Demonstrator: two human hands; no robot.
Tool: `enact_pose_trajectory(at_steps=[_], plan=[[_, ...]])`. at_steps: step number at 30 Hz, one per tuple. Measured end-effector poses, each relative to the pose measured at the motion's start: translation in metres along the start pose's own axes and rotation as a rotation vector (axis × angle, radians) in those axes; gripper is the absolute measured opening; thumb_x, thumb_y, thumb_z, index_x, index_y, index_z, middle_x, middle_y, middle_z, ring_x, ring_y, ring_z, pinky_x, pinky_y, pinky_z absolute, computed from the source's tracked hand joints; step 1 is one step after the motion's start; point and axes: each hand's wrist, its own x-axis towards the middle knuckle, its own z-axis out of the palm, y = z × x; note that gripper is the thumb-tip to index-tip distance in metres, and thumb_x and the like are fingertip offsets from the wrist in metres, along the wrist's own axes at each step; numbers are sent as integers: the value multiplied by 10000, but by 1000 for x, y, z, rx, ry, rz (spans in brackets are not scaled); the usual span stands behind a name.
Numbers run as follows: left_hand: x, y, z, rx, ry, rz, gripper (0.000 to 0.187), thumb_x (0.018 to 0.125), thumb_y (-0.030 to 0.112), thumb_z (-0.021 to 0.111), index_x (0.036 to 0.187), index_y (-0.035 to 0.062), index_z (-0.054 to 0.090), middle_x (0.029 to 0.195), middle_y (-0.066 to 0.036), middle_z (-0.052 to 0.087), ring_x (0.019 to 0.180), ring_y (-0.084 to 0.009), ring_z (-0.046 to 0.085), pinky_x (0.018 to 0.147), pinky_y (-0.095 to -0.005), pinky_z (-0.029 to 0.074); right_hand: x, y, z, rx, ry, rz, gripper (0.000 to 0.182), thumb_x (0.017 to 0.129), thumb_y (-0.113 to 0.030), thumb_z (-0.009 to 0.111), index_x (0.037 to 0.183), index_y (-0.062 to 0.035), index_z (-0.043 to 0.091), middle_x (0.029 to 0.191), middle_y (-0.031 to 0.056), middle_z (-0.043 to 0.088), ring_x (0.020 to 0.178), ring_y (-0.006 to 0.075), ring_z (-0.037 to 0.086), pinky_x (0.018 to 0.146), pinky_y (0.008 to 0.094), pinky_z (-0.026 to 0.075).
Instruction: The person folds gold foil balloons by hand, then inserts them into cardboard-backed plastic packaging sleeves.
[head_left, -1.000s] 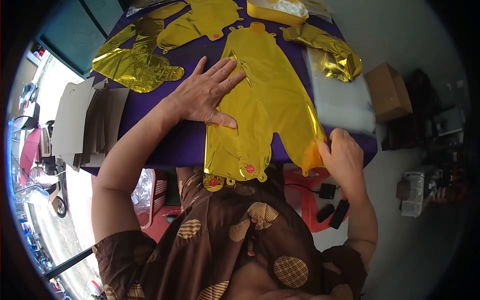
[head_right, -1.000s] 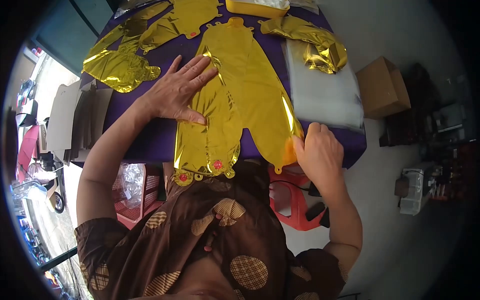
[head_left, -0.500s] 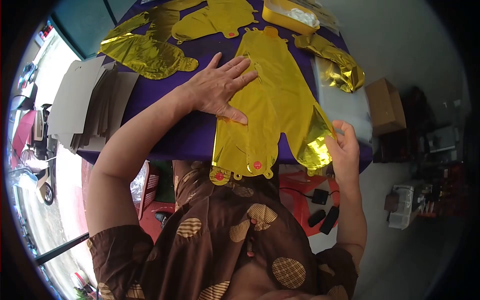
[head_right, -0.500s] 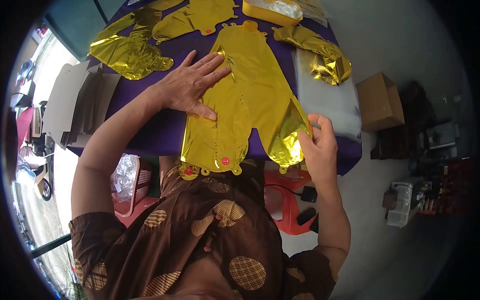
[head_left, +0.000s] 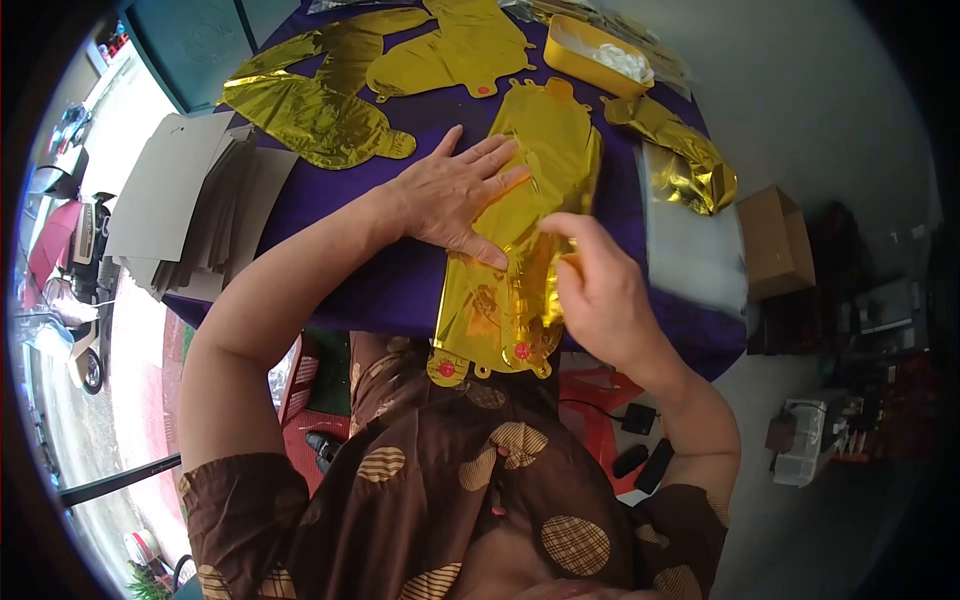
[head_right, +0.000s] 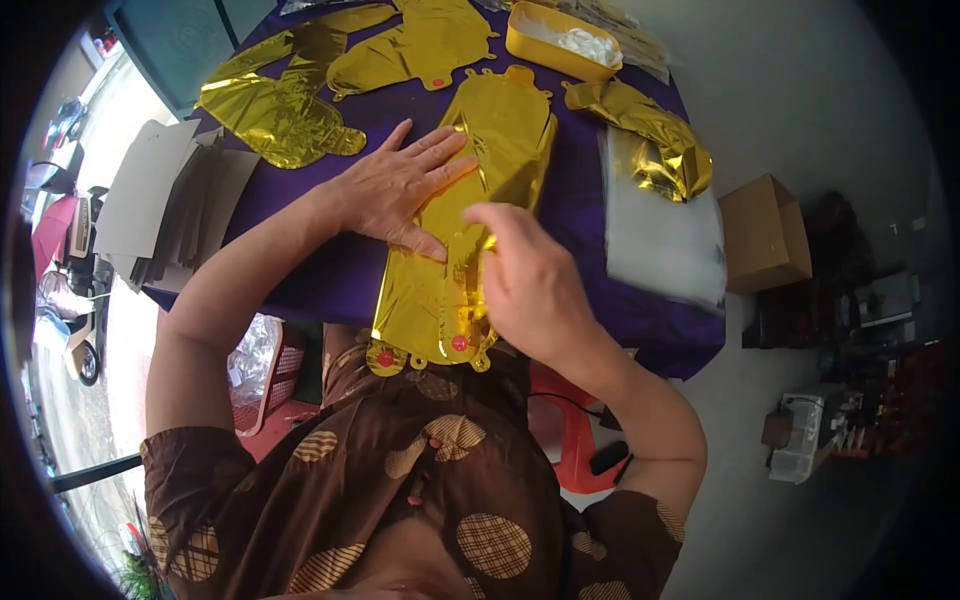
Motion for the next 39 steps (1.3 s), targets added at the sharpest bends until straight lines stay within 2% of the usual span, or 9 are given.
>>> enact_pose_trajectory(at_steps=[4,6,8,11,15,24,26,29,39], plan=[[0,-3,5,20,2,8,1166,669,787,640,1538,100,278,1589,-233,226,1499,-345,177,1167,-633,154,19,-2,14,17,-151,-124,411,845,-7,599,1247,-13,513,1156,218,604,1005,413,624,847,453,512],[1,-3,5,60,-15,5,1112,683,690,676,1539,102,278,1590,-226,230,1499,-343,184,1162,-634,174,21,-2,7,224,-203,-74,364,901,-16,556,1264,-4,533,1090,168,641,949,302,641,840,364,508],[2,-1,2,122,-54,-5,1059,689,576,702,1537,103,281,1588,-219,238,1497,-343,193,1154,-638,199,20,18,-12,453,-207,-89,328,916,-51,581,1238,5,555,1075,182,649,979,346,631,887,399,508],[1,-3,10,54,35,-4,1007,683,464,695,1530,99,291,1581,-214,254,1492,-347,210,1138,-649,230,20,72,-25,-3,115,-83,273,945,-47,537,1198,34,600,1106,187,653,1040,329,611,933,390,489],[1,-2,5,67,9,1,998,684,458,697,1525,95,299,1572,-215,268,1487,-351,222,1132,-655,232,8,126,-30,-850,-46,-27,363,942,-84,561,1260,91,551,1310,259,547,1238,382,503,1047,457,400],[1,-2,6,76,5,-6,924,755,427,667,1535,103,292,1576,-210,269,1490,-342,220,1150,-637,209,23,113,-5,-572,-289,74,691,1030,-415,415,1476,96,286,1544,298,284,1471,414,210,1187,497,167],[2,-2,7,73,4,-10,902,776,424,655,1537,105,290,1578,-208,268,1491,-340,220,1154,-636,200,26,113,-4,-588,-315,58,733,1025,-464,405,1484,93,274,1551,296,271,1474,410,204,1188,500,158],[1,-3,12,91,57,-6,1044,644,475,711,1533,102,309,1558,-201,307,1492,-330,217,1163,-606,225,26,116,-3,-610,-344,29,798,1011,-533,394,1491,90,259,1557,297,254,1476,409,196,1188,508,153],[2,-3,14,94,51,-13,1049,651,494,714,1536,103,307,1566,-198,296,1495,-326,209,1163,-611,223,27,108,6,-656,-319,-19,889,973,-618,397,1484,98,267,1543,317,257,1469,432,191,1191,516,145]])
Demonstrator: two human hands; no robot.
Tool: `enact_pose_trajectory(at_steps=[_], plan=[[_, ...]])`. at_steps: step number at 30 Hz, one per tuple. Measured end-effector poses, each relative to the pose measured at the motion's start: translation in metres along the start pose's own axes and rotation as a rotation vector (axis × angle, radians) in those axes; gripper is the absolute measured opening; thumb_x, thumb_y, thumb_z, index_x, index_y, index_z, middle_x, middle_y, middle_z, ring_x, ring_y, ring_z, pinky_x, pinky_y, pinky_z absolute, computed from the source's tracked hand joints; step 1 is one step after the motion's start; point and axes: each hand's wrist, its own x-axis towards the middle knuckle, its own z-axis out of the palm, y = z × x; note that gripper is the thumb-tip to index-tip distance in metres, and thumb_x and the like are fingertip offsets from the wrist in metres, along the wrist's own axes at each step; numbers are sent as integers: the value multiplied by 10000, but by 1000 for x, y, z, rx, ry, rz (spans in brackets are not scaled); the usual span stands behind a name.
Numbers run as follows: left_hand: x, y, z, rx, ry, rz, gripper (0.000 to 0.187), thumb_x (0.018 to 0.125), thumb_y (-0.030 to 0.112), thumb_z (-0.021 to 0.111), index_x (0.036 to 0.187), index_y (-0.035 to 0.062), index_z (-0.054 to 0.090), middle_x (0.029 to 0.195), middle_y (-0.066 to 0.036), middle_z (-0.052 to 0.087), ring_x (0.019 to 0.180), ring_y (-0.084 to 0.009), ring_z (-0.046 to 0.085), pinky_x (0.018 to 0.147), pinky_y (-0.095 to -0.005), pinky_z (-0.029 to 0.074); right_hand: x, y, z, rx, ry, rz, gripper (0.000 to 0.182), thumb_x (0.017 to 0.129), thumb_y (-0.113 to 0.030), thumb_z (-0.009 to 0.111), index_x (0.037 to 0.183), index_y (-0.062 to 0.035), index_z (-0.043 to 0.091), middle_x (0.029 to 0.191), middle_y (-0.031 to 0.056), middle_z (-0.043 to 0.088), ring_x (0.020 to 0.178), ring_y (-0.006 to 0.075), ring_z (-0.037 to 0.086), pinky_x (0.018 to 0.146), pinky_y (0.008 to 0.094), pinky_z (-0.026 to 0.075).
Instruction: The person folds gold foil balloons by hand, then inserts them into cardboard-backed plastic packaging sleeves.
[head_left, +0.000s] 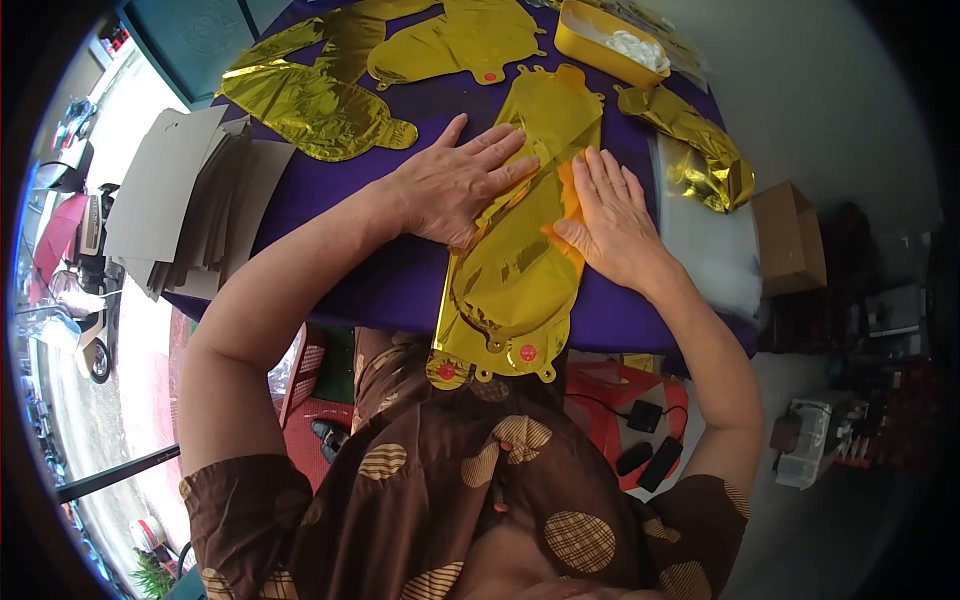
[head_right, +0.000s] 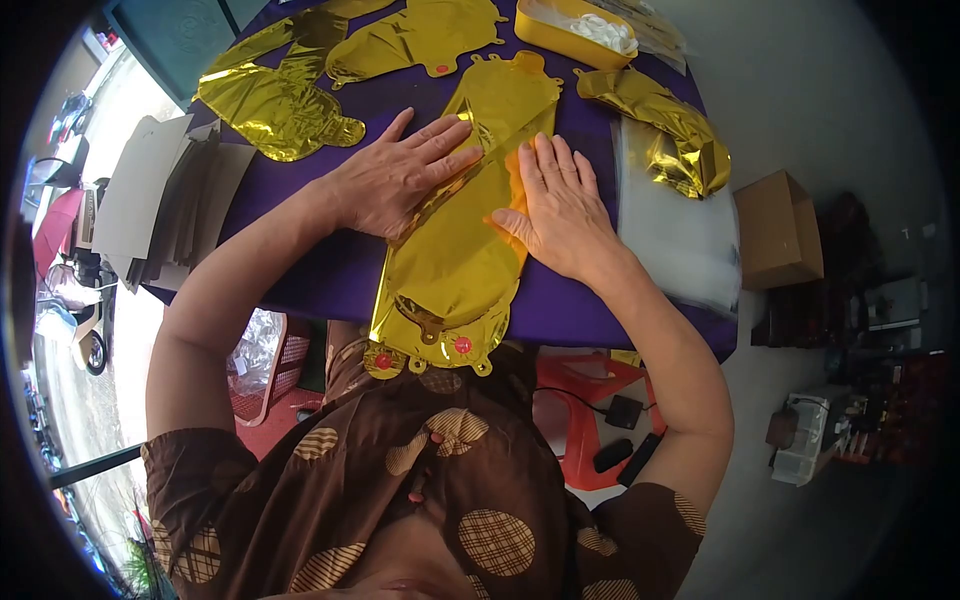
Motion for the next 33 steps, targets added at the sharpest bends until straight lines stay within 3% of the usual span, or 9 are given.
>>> enact_pose_trajectory(at_steps=[9,17,20,23,24,27,28,33], plan=[[0,0,-8,-26,-59,13,975,748,505,685,1537,94,284,1585,-193,263,1497,-336,204,1158,-640,188,-8,-28,-2,34,3,-27,905,949,-630,445,1485,80,282,1508,384,247,1450,477,202,1187,533,151],[1,1,-11,-42,-72,3,1054,721,571,706,1555,116,250,1606,-197,206,1504,-356,168,1163,-642,169,-9,-32,-4,45,18,-47,799,928,-617,502,1522,-109,335,1469,426,255,1412,540,224,1170,561,184],[-3,-6,-9,-146,99,26,927,764,437,694,1524,82,300,1562,-221,276,1478,-369,224,1168,-578,234,-8,-34,-8,45,3,-34,795,919,-620,515,1518,-124,349,1471,428,252,1413,539,224,1172,557,186],[-6,-18,-22,-640,117,-67,829,835,331,684,1516,65,293,1562,-241,262,1460,-382,262,1172,-492,282,-8,-33,-8,52,-5,-31,799,914,-626,517,1518,-129,354,1473,427,251,1415,536,224,1175,553,185],[-8,-17,-25,-638,209,-64,604,891,132,635,1444,57,406,1475,-229,381,1362,-388,408,1100,-414,394,-8,-33,-7,56,-4,-32,801,913,-628,516,1518,-130,354,1474,426,251,1416,535,224,1176,551,185],[-12,-20,-34,-660,163,17,466,897,-44,538,1346,77,518,1372,-160,469,1272,-364,494,1036,-402,440,-8,-33,-7,57,-5,-31,804,911,-633,513,1518,-129,354,1476,421,256,1417,531,225,1178,547,185],[-12,-12,-35,-668,245,33,395,852,-107,534,1201,59,616,1238,-146,531,1167,-338,548,969,-393,471,-8,-33,-8,57,-7,-29,805,911,-633,514,1518,-129,354,1477,420,255,1418,530,225,1178,547,185],[-17,-6,-38,-472,126,123,326,741,-98,598,1017,32,713,1109,-113,623,1082,-304,572,937,-374,479,-9,-32,-6,56,2,-31,810,909,-636,515,1518,-127,354,1476,416,262,1420,528,223,1178,546,185]])
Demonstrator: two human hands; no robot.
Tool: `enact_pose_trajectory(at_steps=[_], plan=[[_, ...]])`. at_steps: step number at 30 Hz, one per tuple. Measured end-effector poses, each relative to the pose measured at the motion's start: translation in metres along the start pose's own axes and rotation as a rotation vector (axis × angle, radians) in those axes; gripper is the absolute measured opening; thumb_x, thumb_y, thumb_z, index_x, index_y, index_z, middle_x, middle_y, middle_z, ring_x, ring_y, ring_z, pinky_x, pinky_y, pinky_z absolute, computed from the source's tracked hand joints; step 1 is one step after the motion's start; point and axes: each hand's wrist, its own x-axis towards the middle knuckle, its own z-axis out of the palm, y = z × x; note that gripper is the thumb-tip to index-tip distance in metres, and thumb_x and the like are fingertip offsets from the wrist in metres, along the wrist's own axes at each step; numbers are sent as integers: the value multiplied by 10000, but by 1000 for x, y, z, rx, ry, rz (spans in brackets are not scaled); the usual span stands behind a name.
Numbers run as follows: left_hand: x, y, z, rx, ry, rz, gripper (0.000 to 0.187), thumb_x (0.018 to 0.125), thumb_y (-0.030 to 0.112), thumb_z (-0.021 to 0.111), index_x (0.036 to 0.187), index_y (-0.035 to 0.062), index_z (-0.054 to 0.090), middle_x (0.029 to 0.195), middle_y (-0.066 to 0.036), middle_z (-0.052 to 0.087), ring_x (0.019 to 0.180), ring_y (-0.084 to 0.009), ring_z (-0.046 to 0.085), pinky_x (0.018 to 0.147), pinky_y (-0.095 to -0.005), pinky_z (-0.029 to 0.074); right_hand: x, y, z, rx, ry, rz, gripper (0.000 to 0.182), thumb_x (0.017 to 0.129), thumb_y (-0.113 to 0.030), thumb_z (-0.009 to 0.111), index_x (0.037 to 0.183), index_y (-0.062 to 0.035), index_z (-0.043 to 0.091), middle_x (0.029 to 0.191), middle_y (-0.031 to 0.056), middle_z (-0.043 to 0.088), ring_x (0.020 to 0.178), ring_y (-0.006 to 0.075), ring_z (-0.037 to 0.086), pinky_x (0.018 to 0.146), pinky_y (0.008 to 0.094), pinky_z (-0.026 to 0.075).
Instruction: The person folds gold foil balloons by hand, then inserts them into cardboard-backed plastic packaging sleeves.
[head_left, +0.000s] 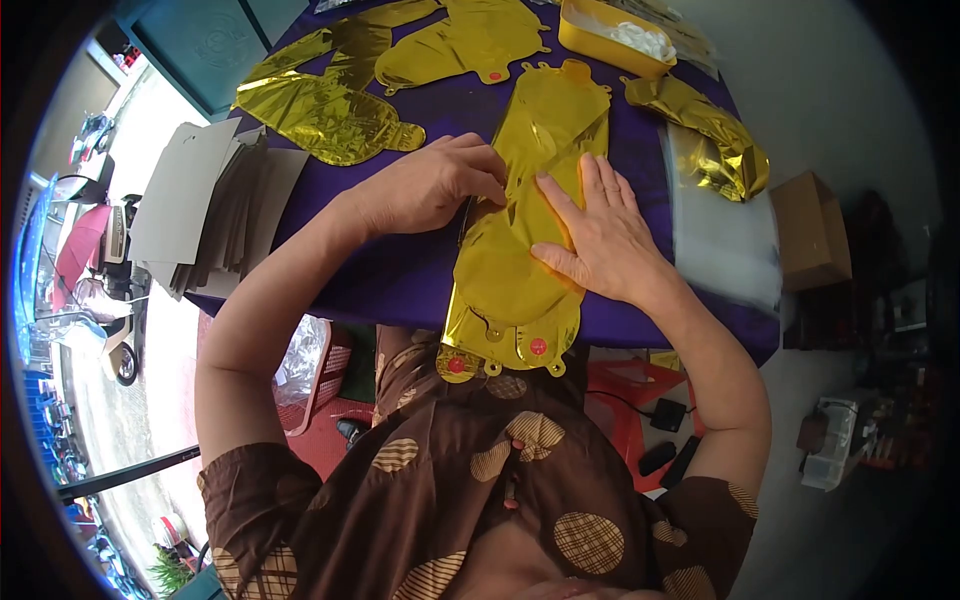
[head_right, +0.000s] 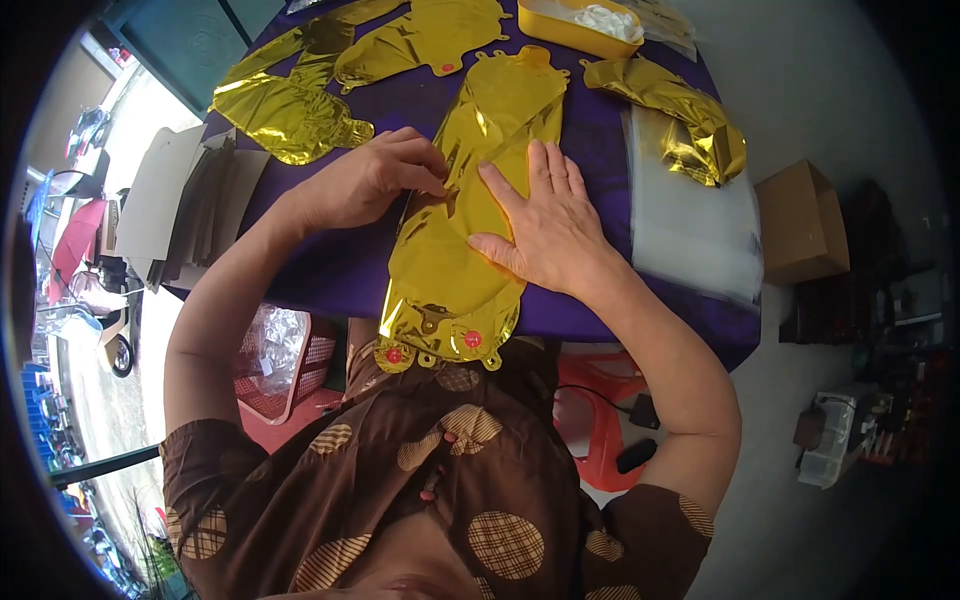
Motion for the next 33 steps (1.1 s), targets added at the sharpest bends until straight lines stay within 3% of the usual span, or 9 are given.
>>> enact_pose_trajectory(at_steps=[6,9,12,14,19,26,29,32,33], plan=[[-5,2,1,2,-32,-16,354,714,-90,596,1014,39,734,1108,-95,649,1087,-299,562,943,-365,465,-3,5,0,78,20,4,801,911,-554,571,1512,-81,333,1501,386,236,1431,510,214,1181,546,179],[-6,0,1,-2,-34,-11,362,717,-81,593,1031,37,730,1124,-93,649,1099,-299,556,952,-365,460,-23,0,-26,139,93,-97,849,837,-443,676,1475,3,337,1508,367,232,1440,498,207,1177,551,192],[-8,-1,3,-7,-36,-15,376,717,-84,591,1046,36,728,1138,-88,649,1107,-296,552,962,-363,459,-50,-20,-49,280,-43,-275,899,722,-337,755,1429,59,365,1498,358,260,1441,492,216,1171,555,212],[-9,-2,4,-6,-36,-23,387,716,-89,590,1055,37,729,1150,-85,649,1110,-293,551,968,-362,460,-62,-40,-47,270,-31,-269,900,643,-253,808,1403,41,426,1484,344,303,1423,472,278,1158,551,255],[-10,-2,3,-10,-47,-37,411,711,-103,592,1072,38,729,1181,-90,648,1117,-293,548,978,-359,468,-66,-69,-13,64,190,-267,571,798,-142,683,1321,36,537,1351,325,488,1318,452,447,1108,533,358],[-13,-2,2,-41,-56,-35,431,710,-110,579,1088,35,727,1201,-121,642,1131,-312,545,970,-368,483,-54,-79,-2,90,337,-336,351,808,-66,636,1140,49,644,1190,244,625,1178,393,579,1035,495,438],[-12,-3,1,-40,-76,-38,437,710,-109,572,1092,36,727,1205,-125,640,1134,-317,544,974,-372,481,-48,-73,-13,274,344,-291,264,821,-50,653,1073,28,670,1086,190,674,1079,344,635,972,451,479],[-12,-3,-1,-19,-93,-42,449,703,-109,567,1102,30,720,1207,-125,637,1133,-320,543,973,-373,480,-40,-60,-24,703,383,-66,175,864,-40,647,1021,32,672,983,173,692,987,334,664,868,408,515],[-11,-3,-1,-15,-92,-42,453,701,-110,565,1109,22,714,1204,-126,636,1132,-322,542,971,-373,480,-43,-58,-33,831,293,137,142,929,-61,603,1019,36,656,869,172,685,804,323,658,733,362,517]])
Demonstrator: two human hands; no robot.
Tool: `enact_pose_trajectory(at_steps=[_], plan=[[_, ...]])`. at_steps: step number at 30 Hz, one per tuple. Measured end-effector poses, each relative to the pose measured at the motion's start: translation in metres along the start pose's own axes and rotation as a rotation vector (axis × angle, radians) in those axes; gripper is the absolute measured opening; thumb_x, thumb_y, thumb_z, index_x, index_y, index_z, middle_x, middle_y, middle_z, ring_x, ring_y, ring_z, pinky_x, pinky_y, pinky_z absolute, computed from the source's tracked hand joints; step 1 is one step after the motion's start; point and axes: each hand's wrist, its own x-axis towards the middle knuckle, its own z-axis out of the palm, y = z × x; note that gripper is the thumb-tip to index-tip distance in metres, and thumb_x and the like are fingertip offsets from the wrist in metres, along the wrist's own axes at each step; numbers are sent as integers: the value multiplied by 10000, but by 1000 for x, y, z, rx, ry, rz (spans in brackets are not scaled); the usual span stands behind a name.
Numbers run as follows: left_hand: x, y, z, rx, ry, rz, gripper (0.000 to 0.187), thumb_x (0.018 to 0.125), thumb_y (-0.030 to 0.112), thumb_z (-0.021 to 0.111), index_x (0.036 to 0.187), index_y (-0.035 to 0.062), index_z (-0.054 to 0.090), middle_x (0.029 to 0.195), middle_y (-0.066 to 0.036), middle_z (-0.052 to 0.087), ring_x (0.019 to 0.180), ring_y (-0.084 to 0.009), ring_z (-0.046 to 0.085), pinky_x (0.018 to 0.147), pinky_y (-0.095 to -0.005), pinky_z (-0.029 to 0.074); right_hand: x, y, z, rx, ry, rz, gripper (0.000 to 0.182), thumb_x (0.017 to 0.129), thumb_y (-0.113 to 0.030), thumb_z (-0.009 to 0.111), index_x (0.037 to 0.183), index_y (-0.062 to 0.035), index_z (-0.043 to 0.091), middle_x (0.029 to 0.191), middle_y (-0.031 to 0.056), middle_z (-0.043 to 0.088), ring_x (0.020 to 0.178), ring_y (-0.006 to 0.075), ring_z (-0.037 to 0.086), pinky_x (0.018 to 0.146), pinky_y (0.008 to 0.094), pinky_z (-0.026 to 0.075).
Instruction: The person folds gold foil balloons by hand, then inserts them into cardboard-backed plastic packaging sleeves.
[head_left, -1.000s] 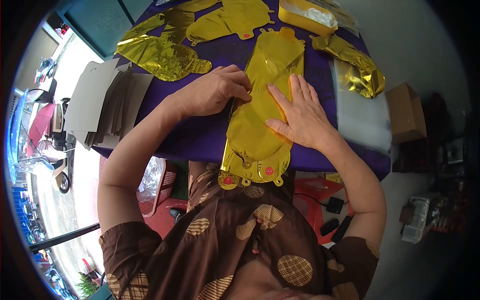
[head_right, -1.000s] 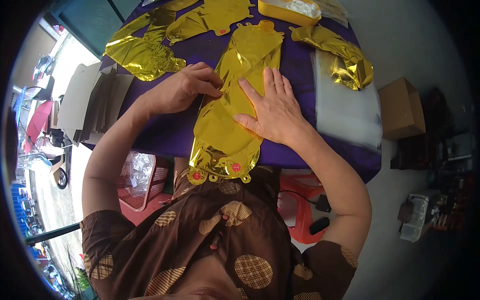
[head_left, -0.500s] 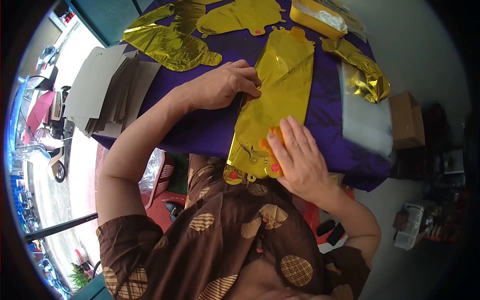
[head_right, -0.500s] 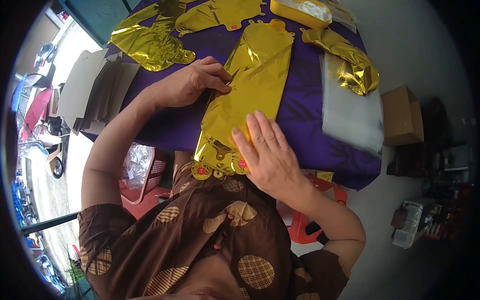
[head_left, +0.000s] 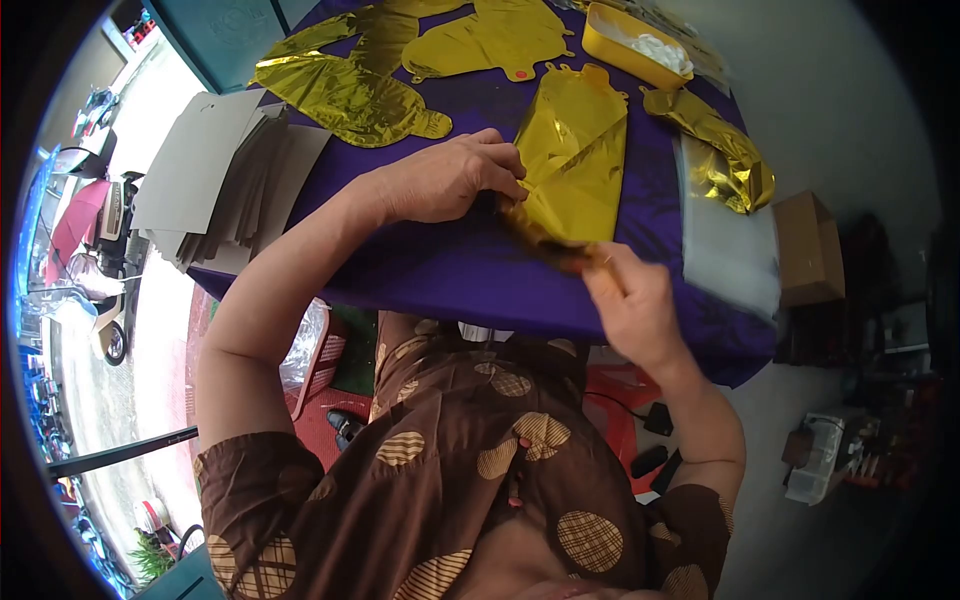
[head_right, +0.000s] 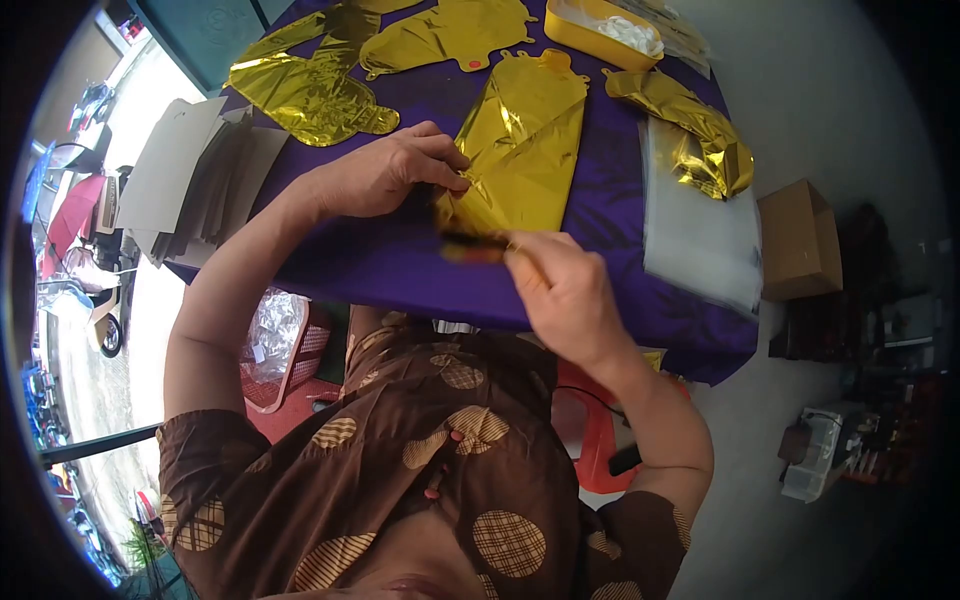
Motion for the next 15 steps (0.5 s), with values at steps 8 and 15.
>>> enact_pose_trajectory(at_steps=[8,15], plan=[[0,12,0,8,86,-58,369,696,-9,652,1064,-19,684,1124,-124,631,1093,-319,541,944,-391,477,32,1,-27,232,-71,109,210,1008,-143,549,996,39,653,683,-22,492,647,51,405,550,251,369],[-1,17,18,42,218,-67,315,679,-2,711,994,10,707,1115,-108,645,1046,-312,568,912,-391,500,27,-9,-28,-124,-59,-179,138,914,-94,645,982,23,671,740,102,647,696,253,634,647,356,500]])
